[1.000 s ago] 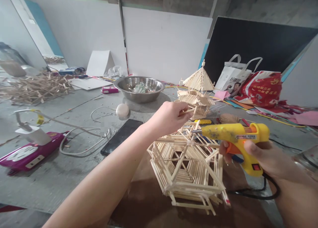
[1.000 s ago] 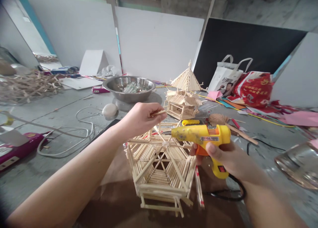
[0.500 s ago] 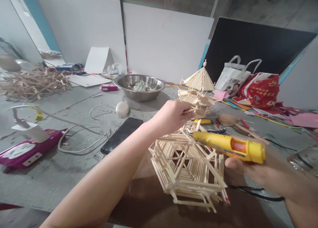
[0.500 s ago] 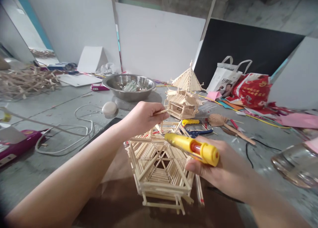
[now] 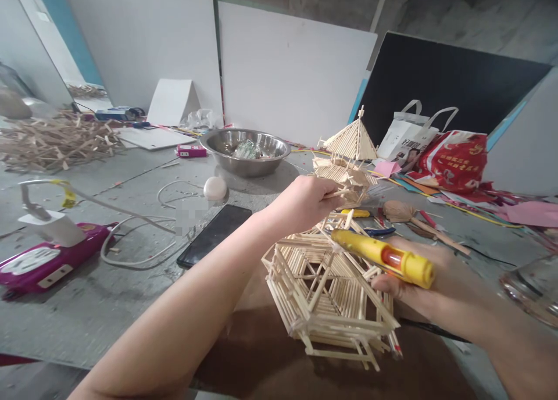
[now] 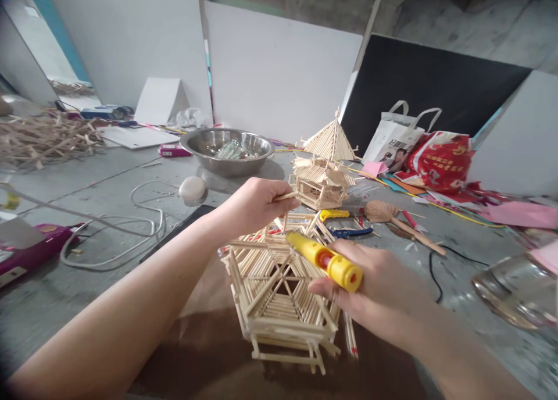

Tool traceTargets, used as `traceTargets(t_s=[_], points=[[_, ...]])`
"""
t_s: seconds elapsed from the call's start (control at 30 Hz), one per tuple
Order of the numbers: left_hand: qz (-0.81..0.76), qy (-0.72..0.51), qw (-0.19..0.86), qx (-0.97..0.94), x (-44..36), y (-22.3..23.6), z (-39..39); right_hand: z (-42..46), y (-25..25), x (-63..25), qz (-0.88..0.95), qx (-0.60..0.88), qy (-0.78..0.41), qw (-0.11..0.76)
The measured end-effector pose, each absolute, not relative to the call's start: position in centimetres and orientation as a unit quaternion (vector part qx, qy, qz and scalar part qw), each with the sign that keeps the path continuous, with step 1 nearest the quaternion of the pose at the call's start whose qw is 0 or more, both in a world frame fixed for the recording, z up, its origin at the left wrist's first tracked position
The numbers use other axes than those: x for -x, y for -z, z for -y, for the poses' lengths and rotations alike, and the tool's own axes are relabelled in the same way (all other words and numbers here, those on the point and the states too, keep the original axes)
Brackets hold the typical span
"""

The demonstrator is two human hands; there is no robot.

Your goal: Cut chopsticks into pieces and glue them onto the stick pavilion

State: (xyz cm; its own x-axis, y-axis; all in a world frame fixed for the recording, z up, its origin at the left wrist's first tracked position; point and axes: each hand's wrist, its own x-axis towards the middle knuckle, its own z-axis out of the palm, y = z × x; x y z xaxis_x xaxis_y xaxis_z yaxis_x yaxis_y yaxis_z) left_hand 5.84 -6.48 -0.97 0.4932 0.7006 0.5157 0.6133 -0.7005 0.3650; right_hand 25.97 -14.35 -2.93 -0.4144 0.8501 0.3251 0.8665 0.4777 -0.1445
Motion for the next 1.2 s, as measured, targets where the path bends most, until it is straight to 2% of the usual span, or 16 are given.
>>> traceTargets(t_s=[0.1, 0.17, 0.57, 1.2], points=[[-0.379, -0.319, 0.08, -0.865, -5.8, 0.8, 6.7, 14.1, 3.0, -25.7, 0.856, 0.5, -0.011, 0.13], [-0.379, -0.319, 0.084, -0.865, -5.8, 0.7, 6.8, 14.0, 3.2, -25.6, 0.86, 0.494, 0.01, 0.124], [-0.357, -0.34, 0.083, -0.866, -6.0, 1.0, 6.6, 14.6, 3.2, -24.8, 0.872, 0.447, 0.132, 0.152], [-0.361, -0.336, 0.087, -0.866, -5.9, 0.9, 6.5, 15.1, 3.0, -24.1, 0.885, 0.42, 0.161, 0.12]])
